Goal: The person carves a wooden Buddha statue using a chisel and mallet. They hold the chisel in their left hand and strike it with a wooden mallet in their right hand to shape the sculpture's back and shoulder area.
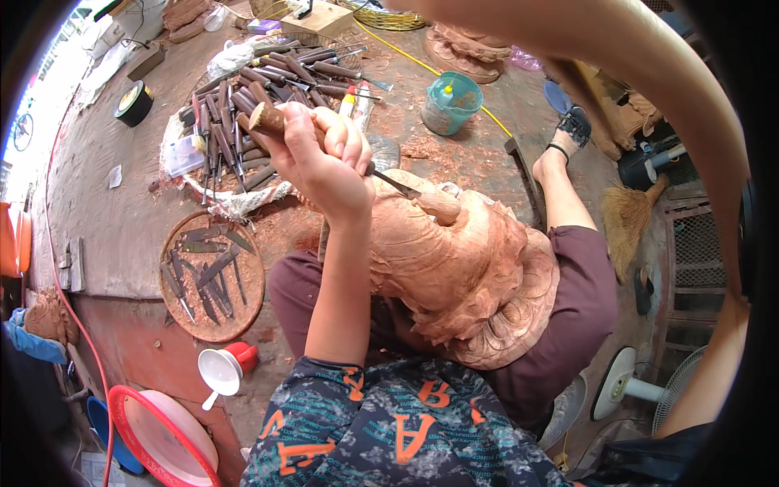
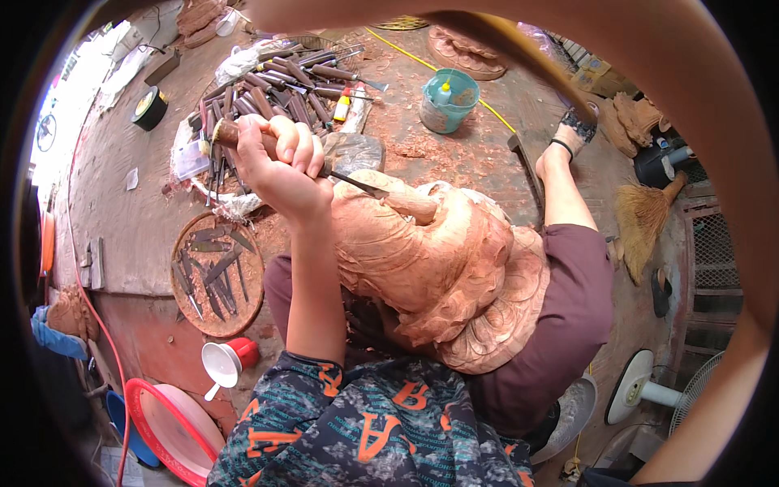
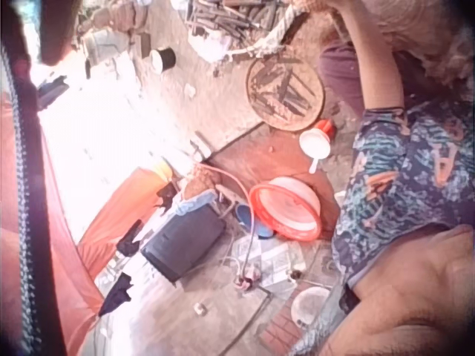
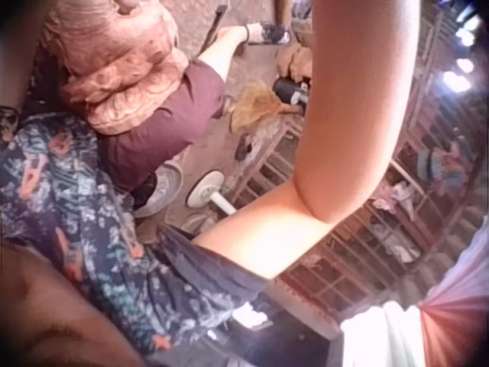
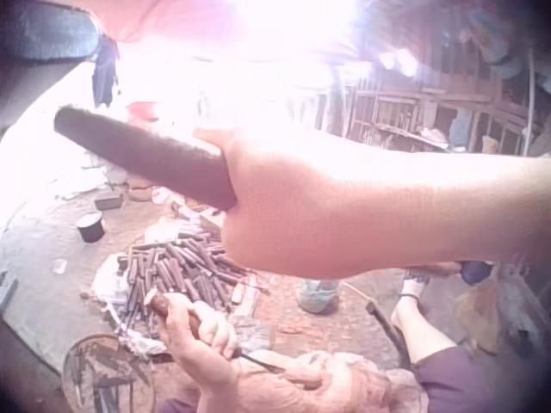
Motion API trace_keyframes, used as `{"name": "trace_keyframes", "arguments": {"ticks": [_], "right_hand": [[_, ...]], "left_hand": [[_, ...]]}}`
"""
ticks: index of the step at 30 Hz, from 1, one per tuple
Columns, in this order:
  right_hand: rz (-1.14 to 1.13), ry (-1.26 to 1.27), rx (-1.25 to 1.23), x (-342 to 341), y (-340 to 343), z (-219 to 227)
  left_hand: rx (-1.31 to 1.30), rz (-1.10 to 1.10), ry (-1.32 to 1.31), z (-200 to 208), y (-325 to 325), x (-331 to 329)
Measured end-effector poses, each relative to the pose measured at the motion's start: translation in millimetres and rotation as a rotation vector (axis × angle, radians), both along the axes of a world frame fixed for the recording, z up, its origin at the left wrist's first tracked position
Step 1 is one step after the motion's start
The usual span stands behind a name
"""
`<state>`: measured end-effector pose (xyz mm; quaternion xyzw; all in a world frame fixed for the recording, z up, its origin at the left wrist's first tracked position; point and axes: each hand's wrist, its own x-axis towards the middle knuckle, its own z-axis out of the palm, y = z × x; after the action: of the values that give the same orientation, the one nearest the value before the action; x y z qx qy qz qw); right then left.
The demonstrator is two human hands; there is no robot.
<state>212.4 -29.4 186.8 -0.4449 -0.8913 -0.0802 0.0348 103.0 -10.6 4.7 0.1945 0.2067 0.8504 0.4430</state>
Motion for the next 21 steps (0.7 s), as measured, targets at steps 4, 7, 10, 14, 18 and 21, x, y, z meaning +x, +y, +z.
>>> {"name": "trace_keyframes", "arguments": {"ticks": [4, 7, 10, 14, 18, 21], "right_hand": [[0.081, 0.038, -0.004, -10.9, 11.3, -1.7], [0.068, 0.017, 0.004, -11.1, 9.7, 0.6], [0.039, -0.006, 0.000, -5.4, 3.2, 0.8], [0.073, -0.002, 0.000, -13.2, 9.6, 0.5], [0.018, -0.034, -0.005, -5.6, 6.8, -3.1], [0.098, 0.016, -0.017, -10.5, 17.8, -8.0]], "left_hand": [[-0.033, 0.072, 0.023, -1.6, -0.5, -20.2], [-0.019, 0.070, 0.006, 0.9, -2.8, -14.0], [-0.010, 0.025, 0.035, -3.2, -5.5, -4.5], [0.050, -0.051, -0.123, -12.2, -1.8, -20.2], [0.155, -0.063, -0.076, -10.9, -12.8, -8.5], [0.118, 0.085, -0.013, 3.8, -8.3, -36.8]]}}
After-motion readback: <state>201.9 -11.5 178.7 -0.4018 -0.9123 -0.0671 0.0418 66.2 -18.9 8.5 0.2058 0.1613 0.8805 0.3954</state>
